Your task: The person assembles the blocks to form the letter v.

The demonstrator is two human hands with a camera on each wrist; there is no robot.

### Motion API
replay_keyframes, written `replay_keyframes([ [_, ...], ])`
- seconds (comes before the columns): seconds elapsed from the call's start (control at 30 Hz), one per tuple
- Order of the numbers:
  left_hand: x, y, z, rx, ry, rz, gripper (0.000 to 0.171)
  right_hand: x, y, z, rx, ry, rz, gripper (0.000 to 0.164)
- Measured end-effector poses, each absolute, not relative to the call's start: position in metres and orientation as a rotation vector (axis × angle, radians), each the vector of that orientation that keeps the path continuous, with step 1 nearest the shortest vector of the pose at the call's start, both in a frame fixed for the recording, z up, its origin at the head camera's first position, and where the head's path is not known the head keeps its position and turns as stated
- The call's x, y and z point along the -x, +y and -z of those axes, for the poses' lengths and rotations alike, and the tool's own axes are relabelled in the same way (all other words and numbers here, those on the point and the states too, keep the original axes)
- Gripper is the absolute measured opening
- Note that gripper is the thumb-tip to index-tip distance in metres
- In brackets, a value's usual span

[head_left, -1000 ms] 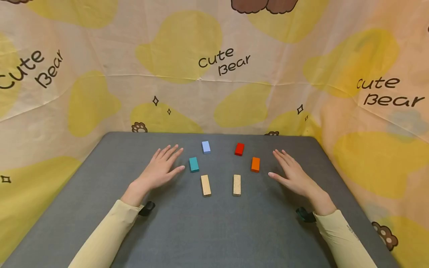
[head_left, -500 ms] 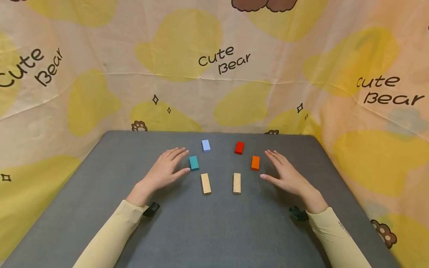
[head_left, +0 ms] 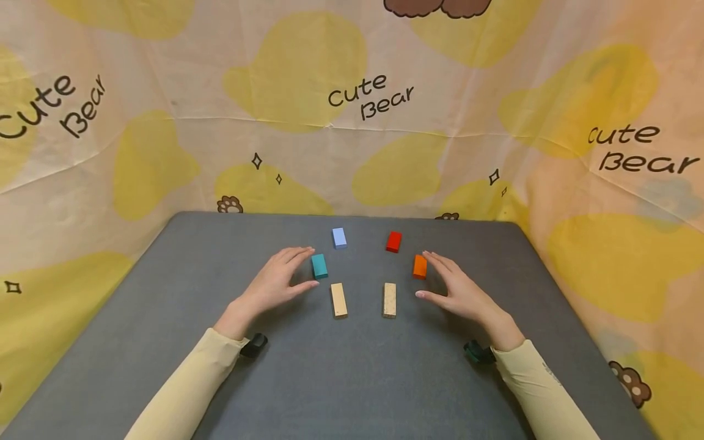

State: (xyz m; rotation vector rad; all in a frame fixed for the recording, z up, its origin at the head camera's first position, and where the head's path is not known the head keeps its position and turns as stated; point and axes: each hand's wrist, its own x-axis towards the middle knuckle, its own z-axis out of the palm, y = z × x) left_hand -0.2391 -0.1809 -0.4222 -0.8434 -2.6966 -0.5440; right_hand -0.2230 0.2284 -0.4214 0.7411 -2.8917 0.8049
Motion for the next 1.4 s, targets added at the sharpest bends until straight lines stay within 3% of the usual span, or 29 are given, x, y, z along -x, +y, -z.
replay_keyframes([
  [0.63,0.234,-0.172,0.429,0.882,-2.642,0.602,0.065,0.227,0.203,0.431,-0.870,-2.803,-0.934,0.074],
  [1.4,0.234,-0.172,0.434,0.872,-2.657,0.652,0.066,0.233,0.188,0.446,-0.971,-2.859,-1.081,0.075],
])
